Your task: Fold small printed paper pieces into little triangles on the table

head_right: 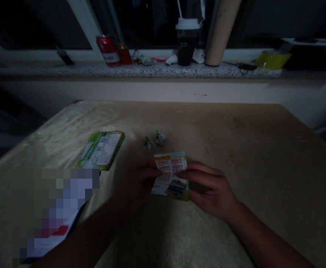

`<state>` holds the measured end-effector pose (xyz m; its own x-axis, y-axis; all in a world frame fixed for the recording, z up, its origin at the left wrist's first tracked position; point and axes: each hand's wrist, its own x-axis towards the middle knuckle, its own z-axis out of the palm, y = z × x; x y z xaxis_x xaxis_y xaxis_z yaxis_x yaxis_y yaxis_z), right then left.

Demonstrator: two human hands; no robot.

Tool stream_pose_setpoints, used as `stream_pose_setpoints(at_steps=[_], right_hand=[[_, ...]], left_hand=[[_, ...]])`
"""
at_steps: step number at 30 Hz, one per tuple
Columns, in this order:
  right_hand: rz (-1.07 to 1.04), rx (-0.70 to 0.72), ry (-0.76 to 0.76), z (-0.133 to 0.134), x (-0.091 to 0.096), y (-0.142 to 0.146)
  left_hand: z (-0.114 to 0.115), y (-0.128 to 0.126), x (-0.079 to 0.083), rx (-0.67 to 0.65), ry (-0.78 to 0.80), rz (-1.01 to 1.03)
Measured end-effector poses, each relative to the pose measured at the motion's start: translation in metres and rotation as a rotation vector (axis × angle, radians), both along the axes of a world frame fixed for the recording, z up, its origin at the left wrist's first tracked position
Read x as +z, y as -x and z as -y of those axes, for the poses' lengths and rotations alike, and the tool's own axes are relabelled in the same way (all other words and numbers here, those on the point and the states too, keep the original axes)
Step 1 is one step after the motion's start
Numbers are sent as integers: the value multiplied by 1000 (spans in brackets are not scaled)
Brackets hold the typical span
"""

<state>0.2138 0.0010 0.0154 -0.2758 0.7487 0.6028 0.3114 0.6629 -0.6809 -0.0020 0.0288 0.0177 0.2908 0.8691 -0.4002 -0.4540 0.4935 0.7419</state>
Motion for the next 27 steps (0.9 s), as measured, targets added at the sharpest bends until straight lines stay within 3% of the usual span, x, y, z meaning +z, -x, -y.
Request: stream_pose_setpoints(at_steps=[4,8,12,14,27], right_hand=[[-71,-12,-2,1,3,1],[-146,-106,53,2,4,-1],[-193,-193,96,3,7,-1],[-211,-199,108,3,7,0],[-263,-293,184,13,7,11]], left_hand=[[0,2,-2,-64,-69,-19],[3,8,-4,-25,-385,-83],[11,8,-1,7,-756,-331],[13,6,1,25,-869,-405],[21,-4,-2,94,-814,-381]])
